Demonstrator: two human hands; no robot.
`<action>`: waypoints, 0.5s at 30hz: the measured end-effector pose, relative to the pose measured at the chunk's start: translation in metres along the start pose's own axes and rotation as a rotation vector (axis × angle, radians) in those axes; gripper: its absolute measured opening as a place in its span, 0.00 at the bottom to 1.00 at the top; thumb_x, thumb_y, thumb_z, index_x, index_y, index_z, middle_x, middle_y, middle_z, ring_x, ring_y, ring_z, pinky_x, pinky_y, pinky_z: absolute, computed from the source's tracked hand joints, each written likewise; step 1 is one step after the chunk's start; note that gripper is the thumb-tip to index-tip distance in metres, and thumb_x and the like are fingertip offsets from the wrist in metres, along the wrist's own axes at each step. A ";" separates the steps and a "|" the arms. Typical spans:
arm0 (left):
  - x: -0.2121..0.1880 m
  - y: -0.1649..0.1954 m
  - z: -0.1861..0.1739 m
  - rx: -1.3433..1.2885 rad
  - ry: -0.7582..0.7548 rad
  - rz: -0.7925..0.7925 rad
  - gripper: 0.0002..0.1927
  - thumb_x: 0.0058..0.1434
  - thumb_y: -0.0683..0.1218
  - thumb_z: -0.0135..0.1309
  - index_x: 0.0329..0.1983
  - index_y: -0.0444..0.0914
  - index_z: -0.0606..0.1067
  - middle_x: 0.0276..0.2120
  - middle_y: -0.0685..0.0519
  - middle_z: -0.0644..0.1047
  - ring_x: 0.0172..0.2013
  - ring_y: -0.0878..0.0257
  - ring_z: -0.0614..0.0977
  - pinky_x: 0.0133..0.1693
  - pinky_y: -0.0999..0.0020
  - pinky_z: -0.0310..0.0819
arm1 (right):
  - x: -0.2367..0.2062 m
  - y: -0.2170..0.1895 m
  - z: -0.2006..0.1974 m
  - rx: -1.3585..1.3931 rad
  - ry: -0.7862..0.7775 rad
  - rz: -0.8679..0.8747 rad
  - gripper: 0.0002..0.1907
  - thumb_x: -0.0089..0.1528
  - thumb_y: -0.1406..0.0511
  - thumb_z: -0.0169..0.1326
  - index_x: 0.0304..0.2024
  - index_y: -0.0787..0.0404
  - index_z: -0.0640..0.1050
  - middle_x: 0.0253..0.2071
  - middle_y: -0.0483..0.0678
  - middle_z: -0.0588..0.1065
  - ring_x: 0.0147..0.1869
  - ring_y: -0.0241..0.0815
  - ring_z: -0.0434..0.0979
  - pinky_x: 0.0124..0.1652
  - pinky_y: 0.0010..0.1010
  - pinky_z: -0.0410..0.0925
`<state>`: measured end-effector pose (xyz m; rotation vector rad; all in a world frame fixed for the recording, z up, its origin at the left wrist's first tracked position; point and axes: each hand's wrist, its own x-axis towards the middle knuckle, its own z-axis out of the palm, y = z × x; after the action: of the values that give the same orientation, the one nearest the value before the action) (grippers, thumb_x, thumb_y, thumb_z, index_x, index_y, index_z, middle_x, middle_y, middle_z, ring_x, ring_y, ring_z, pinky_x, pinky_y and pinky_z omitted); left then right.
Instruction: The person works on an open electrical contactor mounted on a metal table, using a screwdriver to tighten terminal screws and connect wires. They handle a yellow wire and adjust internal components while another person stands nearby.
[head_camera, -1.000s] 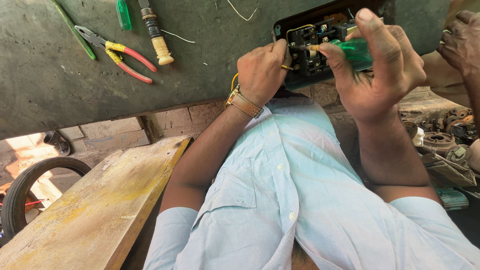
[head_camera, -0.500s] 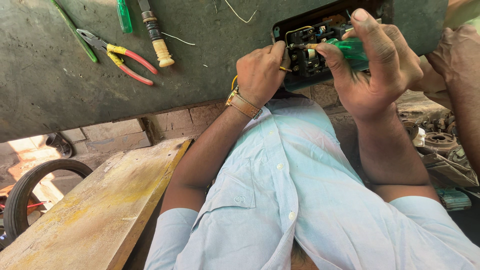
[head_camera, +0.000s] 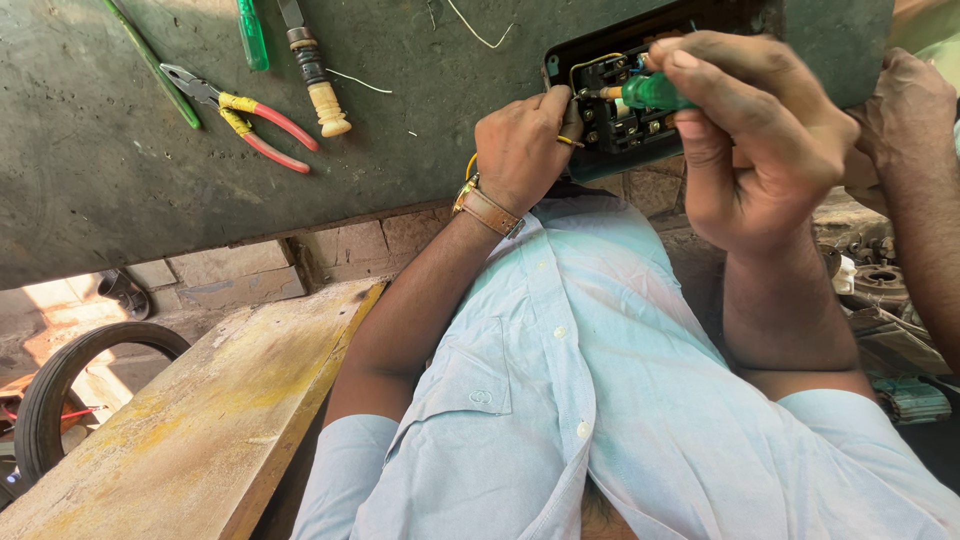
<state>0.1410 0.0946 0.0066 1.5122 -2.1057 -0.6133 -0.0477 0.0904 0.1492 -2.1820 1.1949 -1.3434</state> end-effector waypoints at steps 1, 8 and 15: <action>0.000 0.000 0.000 0.000 0.006 -0.005 0.08 0.64 0.48 0.57 0.33 0.41 0.74 0.24 0.55 0.79 0.27 0.58 0.82 0.27 0.59 0.72 | 0.001 -0.002 0.000 0.001 0.000 -0.010 0.14 0.66 0.64 0.65 0.52 0.64 0.83 0.44 0.58 0.75 0.40 0.41 0.74 0.35 0.27 0.69; 0.000 0.003 0.003 0.001 0.026 -0.035 0.09 0.66 0.50 0.56 0.33 0.41 0.74 0.24 0.55 0.80 0.26 0.57 0.82 0.27 0.59 0.71 | 0.001 -0.006 -0.001 0.079 0.016 0.112 0.10 0.65 0.67 0.66 0.47 0.65 0.84 0.46 0.60 0.77 0.43 0.41 0.79 0.38 0.28 0.74; -0.001 0.008 0.004 -0.011 0.028 -0.051 0.10 0.65 0.50 0.56 0.32 0.41 0.73 0.25 0.54 0.79 0.26 0.56 0.82 0.27 0.58 0.71 | 0.003 -0.018 -0.005 0.023 0.021 -0.029 0.14 0.60 0.62 0.66 0.44 0.63 0.82 0.43 0.59 0.71 0.43 0.53 0.71 0.42 0.34 0.69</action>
<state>0.1329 0.0981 0.0079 1.5640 -2.0458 -0.6173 -0.0428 0.0997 0.1644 -2.1828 1.1538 -1.3885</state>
